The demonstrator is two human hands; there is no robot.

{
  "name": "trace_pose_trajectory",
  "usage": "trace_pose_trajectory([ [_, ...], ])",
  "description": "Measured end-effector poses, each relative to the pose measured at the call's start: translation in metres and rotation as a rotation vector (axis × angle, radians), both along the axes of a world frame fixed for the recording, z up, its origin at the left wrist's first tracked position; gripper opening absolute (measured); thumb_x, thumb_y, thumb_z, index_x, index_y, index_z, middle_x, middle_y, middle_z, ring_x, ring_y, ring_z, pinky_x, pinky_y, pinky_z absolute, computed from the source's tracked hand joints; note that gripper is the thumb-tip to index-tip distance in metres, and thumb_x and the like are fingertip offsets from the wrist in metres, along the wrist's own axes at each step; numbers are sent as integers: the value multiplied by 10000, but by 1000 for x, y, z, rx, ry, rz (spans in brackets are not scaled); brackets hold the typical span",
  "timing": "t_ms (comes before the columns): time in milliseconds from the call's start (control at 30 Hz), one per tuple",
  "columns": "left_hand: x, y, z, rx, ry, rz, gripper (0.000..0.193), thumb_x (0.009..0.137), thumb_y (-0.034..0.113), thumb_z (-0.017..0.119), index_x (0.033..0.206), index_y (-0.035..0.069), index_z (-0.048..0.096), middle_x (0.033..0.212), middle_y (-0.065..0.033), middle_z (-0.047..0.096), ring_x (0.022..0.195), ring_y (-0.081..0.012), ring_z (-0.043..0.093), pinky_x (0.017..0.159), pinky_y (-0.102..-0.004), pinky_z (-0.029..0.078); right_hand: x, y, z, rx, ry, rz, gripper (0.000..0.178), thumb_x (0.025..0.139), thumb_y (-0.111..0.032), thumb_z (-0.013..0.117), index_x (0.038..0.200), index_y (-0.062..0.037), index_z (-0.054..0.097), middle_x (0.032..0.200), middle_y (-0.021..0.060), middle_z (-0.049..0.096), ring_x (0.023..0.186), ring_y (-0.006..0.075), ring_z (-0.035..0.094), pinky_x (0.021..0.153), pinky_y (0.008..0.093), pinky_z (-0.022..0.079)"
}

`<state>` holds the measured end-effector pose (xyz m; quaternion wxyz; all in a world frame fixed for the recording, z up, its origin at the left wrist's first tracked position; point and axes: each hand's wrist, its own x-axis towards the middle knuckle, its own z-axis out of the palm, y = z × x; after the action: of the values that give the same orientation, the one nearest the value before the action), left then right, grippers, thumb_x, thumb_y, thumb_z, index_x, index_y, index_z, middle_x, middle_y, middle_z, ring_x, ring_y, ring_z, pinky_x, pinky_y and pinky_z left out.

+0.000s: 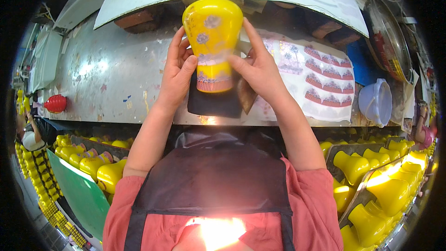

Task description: The person applies a printed label to a yellow ceramic vase, smoothing it with a brown tool to remove air bubbles. They then apply a second label to the neck of the vase and smooth it similarly.

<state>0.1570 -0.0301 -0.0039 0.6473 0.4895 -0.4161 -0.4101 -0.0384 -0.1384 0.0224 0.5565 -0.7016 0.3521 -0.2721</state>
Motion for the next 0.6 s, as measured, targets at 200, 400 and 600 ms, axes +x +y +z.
trace_pose_trajectory([
  [200,1,-1,1,-1,-21,49,777,1009,142,616,1657,89,191,1572,-186,412,1342,-270,536,1117,-399,453,0,-3,7,177,-28,8,807,996,-268,696,1676,-157,275,900,6,530,732,50,471,681,218,435],
  [400,-7,-7,6,-26,-211,97,860,974,229,699,1639,84,173,1598,-187,364,1322,-285,541,1070,-405,499,11,-4,9,-26,-15,-6,801,1008,-296,675,1663,-87,263,1003,88,644,811,101,570,747,253,491],
  [600,-6,-9,13,6,-123,75,890,905,169,767,1606,57,231,1591,-201,354,1340,-324,529,1044,-438,541,14,-1,11,-9,1,-26,844,973,-274,700,1654,-45,257,973,99,634,845,130,587,783,279,506],
])
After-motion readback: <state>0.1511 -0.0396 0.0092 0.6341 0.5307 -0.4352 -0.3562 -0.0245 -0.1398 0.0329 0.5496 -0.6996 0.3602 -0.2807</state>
